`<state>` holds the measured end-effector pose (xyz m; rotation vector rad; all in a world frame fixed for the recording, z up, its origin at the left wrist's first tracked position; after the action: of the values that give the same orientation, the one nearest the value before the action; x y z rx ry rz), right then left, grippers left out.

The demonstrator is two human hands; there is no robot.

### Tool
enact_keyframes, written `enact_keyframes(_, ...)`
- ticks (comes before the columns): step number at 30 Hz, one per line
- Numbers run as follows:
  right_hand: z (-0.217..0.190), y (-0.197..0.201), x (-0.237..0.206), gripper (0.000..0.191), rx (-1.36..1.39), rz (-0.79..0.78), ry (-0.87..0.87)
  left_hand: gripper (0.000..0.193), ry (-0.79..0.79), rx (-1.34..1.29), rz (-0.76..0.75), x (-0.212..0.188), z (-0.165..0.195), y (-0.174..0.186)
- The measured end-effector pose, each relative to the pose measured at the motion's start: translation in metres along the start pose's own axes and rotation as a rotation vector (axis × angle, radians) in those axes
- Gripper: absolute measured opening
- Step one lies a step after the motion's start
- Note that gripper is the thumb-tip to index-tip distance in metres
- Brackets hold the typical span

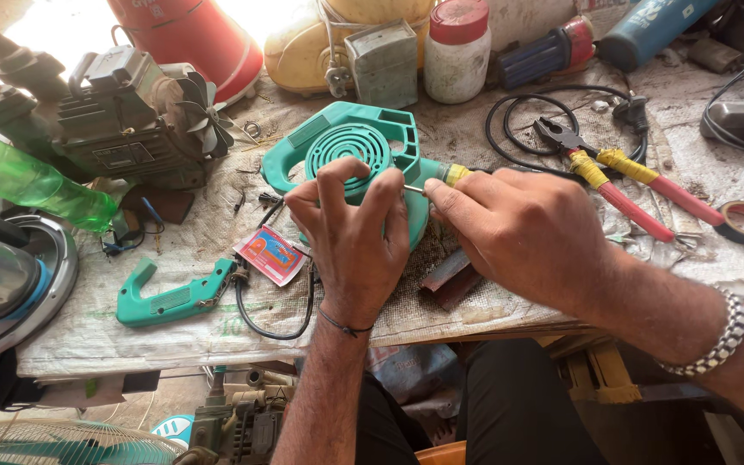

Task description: The person repairs a teal leaf blower by manipulating internal wires and components. They use pliers to strip wire ends and a screwdriver to tighten screws on the housing, working on the device's internal wiring and casing.

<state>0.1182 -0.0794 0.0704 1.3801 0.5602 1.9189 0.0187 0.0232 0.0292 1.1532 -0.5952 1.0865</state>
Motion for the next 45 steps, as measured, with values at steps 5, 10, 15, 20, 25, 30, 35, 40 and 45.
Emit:
enact_keyframes(5,0.001,0.006,0.003,0.03,-0.133,0.044,0.096,0.031,-0.049,0.063,-0.002,0.006,0.004,0.003)
enact_keyframes(10,-0.001,0.005,-0.001,0.032,-0.223,0.059,0.141,0.028,-0.173,0.167,-0.022,0.011,0.008,0.009)
enact_keyframes(15,0.001,0.0,-0.003,0.026,-0.115,0.099,0.096,0.023,-0.266,0.121,-0.031,0.012,0.003,0.012)
enact_keyframes(20,0.009,-0.003,-0.003,0.021,0.104,0.058,0.01,0.023,-0.329,0.097,-0.056,0.011,0.002,0.013)
enact_keyframes(25,0.01,0.003,0.002,0.019,0.05,0.058,0.025,0.019,-0.301,0.101,-0.103,0.017,0.005,0.012)
enact_keyframes(30,0.011,0.005,0.008,0.019,0.014,-0.02,0.024,0.02,-0.286,0.086,-0.153,0.024,0.009,0.018)
enact_keyframes(35,0.009,0.012,0.013,0.023,-0.009,0.032,0.052,0.02,-0.305,0.094,-0.175,0.03,0.01,0.022)
enact_keyframes(40,0.001,0.013,0.004,0.028,-0.183,0.075,0.114,0.019,-0.321,0.084,-0.174,0.031,0.01,0.02)
enact_keyframes(45,0.011,0.008,0.001,0.022,-0.016,0.071,0.055,0.019,-0.3,-0.006,-0.216,0.032,0.003,0.014)
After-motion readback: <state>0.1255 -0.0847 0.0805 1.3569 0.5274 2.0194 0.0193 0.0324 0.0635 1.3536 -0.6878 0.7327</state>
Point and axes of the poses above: each hand's wrist, its own x-axis towards the middle knuckle, its own y-axis out of the back of the hand, z = x × y, the point moved 7 cm from there along x, towards the middle knuckle, and after that the axes turned 13 degrees about -x, right-handed, at the moved point
